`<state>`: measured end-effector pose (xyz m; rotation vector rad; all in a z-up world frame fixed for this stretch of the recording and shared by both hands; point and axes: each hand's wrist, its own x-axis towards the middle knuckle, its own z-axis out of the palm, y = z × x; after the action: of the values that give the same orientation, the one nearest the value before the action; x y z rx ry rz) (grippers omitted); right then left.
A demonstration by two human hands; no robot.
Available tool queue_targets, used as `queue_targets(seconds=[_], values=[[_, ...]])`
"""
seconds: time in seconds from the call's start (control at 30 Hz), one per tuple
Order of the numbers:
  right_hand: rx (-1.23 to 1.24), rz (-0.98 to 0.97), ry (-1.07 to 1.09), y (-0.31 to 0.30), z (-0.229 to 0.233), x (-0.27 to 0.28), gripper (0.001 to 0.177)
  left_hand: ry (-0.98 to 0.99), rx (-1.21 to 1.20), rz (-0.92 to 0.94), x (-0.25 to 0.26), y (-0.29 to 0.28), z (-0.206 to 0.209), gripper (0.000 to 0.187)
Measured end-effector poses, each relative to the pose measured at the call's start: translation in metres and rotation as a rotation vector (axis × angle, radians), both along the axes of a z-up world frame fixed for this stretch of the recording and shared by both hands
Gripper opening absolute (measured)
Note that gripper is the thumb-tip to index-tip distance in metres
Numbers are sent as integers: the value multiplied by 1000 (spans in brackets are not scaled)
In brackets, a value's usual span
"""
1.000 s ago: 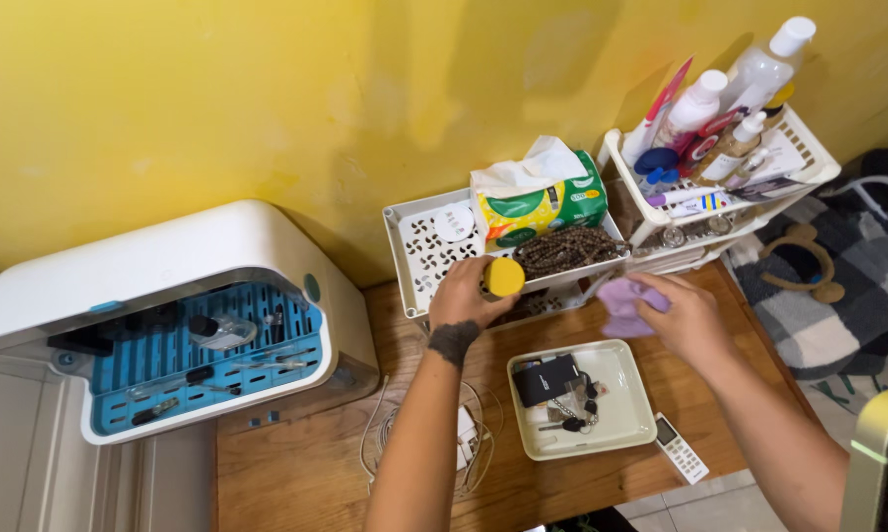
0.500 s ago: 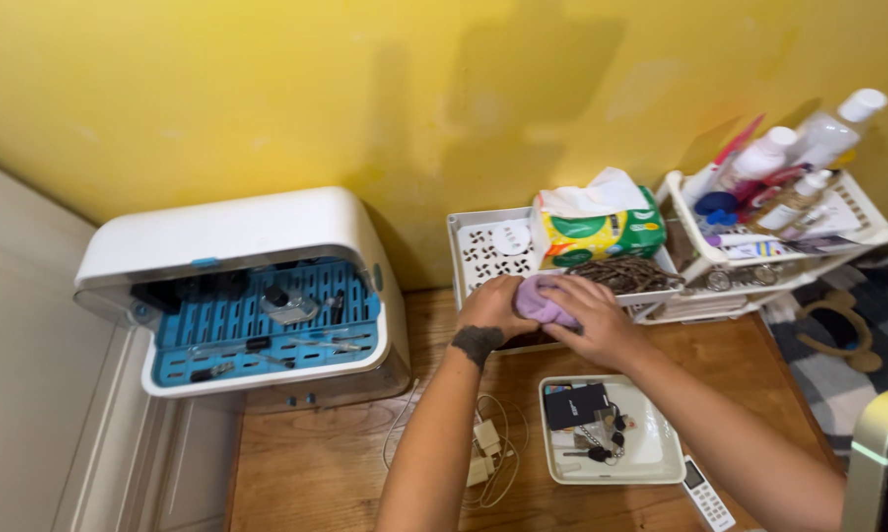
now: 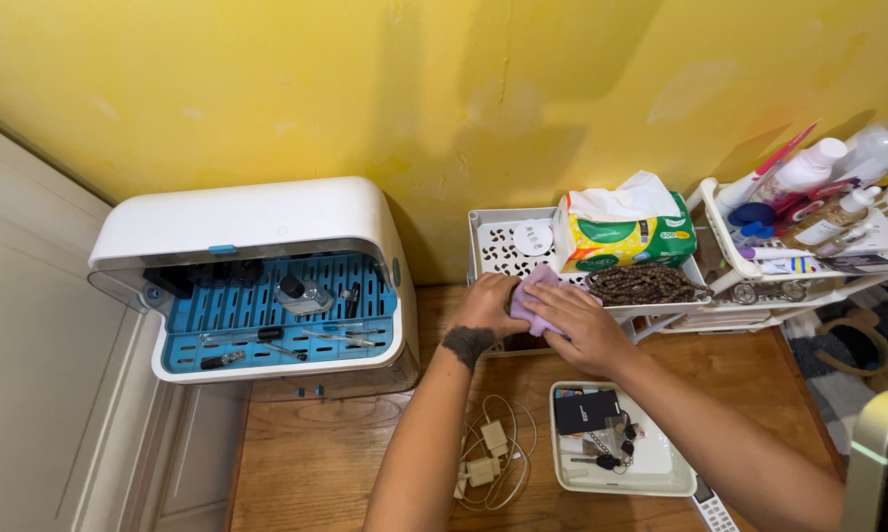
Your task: The person untangles a long beaded necklace and places it into a white plastic basket. Then, using a purple cloth, the person wipes a white circular object and a yellow circular object, placing them into the same basket.
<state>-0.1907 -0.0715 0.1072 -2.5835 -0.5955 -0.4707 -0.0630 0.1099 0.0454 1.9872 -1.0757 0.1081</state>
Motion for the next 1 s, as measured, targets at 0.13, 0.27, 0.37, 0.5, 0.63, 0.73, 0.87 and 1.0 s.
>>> queue_targets(seconds=[0.13,0.27,0.37,0.5,0.63,0.73,0.87,1.0], values=[[55,-45,-25,-6,-1,5,48,17,-41,5,0,-7,-8,65],[120,-6,-25,-13,1,-2,48,10,-52,32,-5,-6,-10,61],[121,60,-18,-5,3,-1,49,-7,-54,44,-6,-6,-10,63],[160,53,-26,2,0,11,45,-13,-39,41,-5,-6,-8,63],[291,-161,22,-11,-15,12,31,28,-43,76,-12,-5,2,64],[297,-150,-49,-18,-23,12,26,38,-35,99,-14,-7,4,60],[255,-51,-59,-8,-20,7,36,-15,-46,90,-9,-8,-9,62],[258,43,-33,1,-10,14,39,-48,-31,98,-6,-10,-15,58]])
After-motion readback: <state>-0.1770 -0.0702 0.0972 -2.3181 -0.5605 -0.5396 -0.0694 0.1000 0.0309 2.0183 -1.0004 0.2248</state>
